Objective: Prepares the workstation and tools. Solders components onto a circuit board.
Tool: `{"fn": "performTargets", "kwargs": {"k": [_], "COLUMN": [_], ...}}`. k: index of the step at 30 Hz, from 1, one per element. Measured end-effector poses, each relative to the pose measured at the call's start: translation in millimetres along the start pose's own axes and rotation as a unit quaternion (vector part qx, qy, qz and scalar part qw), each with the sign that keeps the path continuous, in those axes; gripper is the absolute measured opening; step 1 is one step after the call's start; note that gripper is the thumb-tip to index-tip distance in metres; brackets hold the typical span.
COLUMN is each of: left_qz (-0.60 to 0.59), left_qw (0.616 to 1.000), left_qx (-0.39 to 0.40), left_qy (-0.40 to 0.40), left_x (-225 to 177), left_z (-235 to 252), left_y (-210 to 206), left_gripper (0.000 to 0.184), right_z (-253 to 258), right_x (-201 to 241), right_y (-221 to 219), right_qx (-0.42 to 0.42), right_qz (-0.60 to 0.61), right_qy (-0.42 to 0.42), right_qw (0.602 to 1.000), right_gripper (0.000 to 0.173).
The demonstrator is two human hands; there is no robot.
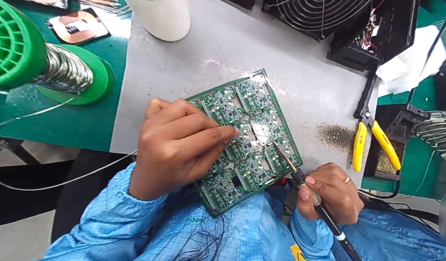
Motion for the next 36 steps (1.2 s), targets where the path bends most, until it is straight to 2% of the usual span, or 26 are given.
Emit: {"fn": "performTargets", "kwargs": {"k": [36], "left_qz": [0.003], "left_qw": [1.0], "left_qx": [-0.008], "left_qy": [0.0], "left_x": [0.2], "left_z": [-1.4], "left_y": [0.5], "left_gripper": [0.021], "right_z": [-0.9], "right_x": [0.9], "right_y": [-1.8], "right_qx": [-0.014], "right_qz": [-0.004], "right_qy": [0.005], "right_qw": [1.0], "right_gripper": [0.02]}}
Point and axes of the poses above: each hand's wrist, its own z-axis towards the middle knuckle, its own y-axis out of the back of the hand, x = y × z, the point moved 4 cm from there along z, towards the middle knuckle, and after that the axes turned 7 degrees about -x, right-handed, at the moved point
